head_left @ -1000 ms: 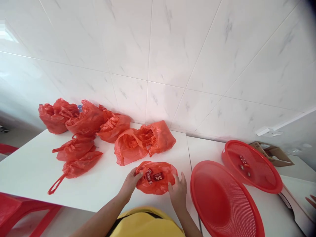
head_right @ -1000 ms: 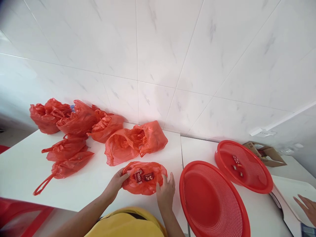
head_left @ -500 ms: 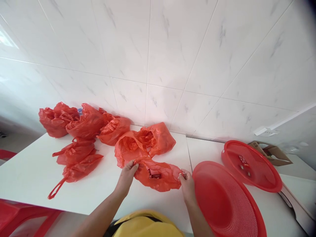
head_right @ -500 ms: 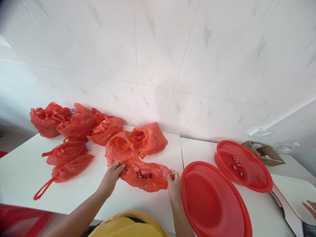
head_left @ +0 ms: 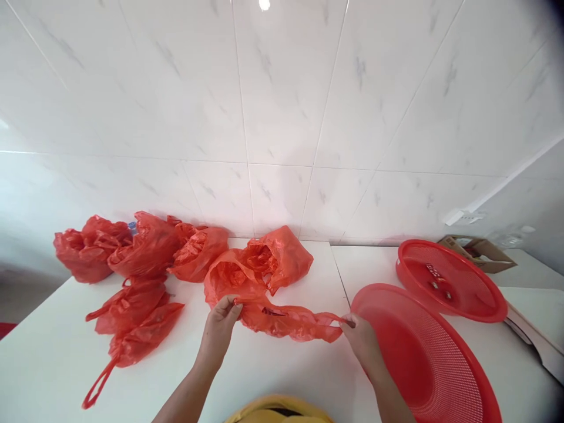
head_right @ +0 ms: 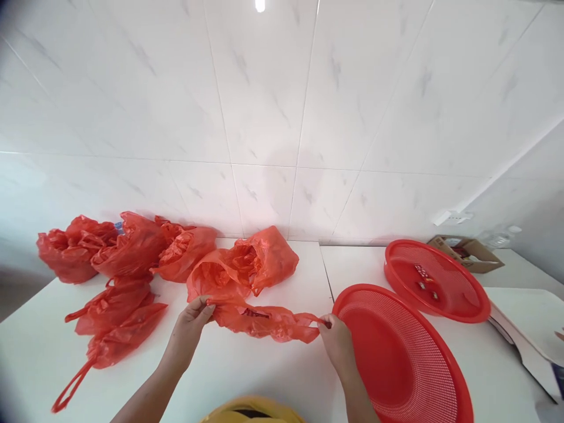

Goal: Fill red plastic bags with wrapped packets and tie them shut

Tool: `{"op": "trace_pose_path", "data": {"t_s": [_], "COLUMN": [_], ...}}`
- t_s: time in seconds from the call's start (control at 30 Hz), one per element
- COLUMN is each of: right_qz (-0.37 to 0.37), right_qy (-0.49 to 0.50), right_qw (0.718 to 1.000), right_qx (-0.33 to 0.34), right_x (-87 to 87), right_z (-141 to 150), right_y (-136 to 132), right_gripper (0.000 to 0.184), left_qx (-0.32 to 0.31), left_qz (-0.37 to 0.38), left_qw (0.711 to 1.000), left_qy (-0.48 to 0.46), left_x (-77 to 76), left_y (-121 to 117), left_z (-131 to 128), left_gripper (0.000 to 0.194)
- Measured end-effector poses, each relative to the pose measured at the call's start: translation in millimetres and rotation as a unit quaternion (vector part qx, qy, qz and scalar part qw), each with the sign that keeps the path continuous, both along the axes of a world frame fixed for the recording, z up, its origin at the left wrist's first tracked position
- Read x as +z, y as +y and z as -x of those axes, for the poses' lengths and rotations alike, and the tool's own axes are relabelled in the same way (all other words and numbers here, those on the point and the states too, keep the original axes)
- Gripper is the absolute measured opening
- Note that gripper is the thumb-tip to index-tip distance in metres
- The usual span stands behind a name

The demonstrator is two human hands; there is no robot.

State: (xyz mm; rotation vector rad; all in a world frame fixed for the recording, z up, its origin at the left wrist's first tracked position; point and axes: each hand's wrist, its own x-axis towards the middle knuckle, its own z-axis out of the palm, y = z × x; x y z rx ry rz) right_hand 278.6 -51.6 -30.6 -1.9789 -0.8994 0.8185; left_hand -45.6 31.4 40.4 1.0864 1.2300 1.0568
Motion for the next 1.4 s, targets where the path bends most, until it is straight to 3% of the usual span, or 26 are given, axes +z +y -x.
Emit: {"op": "trace_pose_path", "data": {"t_s": [0.13, 0.27, 0.4, 0.57, 0.73, 0.93, 1.13, 1.4], "right_qz": [-0.020, -0.074, -0.136, -0.195, -0.205, -0.179, -0.147, -0.075], "right_qy": [0.035, 0.129, 0.255, 0.366, 0.420, 0.424, 0.402, 0.380], "right_qw": [0.999, 0.989, 0.956, 0.909, 0.884, 0.884, 0.885, 0.879], "right_qx": [-0.017, -0.017, -0.043, -0.037, 0.008, 0.079, 0.183, 0.278], "right_x": [12.6, 34.3, 53.2, 60.9, 66.7, 76.5, 78.4, 95.3], "right_z": [0, 8, 16, 31, 54, 73, 93, 124], "right_y": [1, 8, 13, 17, 16, 13, 8, 6], "right_gripper": [0.015, 0.014, 0.020, 0.027, 0.023, 0.025, 0.047, 0.067], "left_qx": [0.031, 0.046, 0.001, -0.046, -0.131, -0.149, -0.169, -0.202], "left_qz": [-0.033, -0.066, -0.068, -0.003, 0.014, 0.031, 0.019, 0.011], "left_qw": [0.996, 0.991, 0.995, 0.999, 0.991, 0.985, 0.982, 0.977], "left_qy": [0.075, 0.105, 0.077, 0.021, -0.035, -0.082, -0.078, -0.067], "left_x": [0.9, 12.3, 31.1, 49.6, 43.8, 41.1, 38.8, 33.7], "left_y": [4, 5, -1, -15, -21, -26, -29, -36], "left_z": [2, 0, -6, -15, -17, -27, -34, -42], "left_gripper": [0.021, 0.021, 0.020, 0.021, 0.021, 0.024, 0.027, 0.044]}}
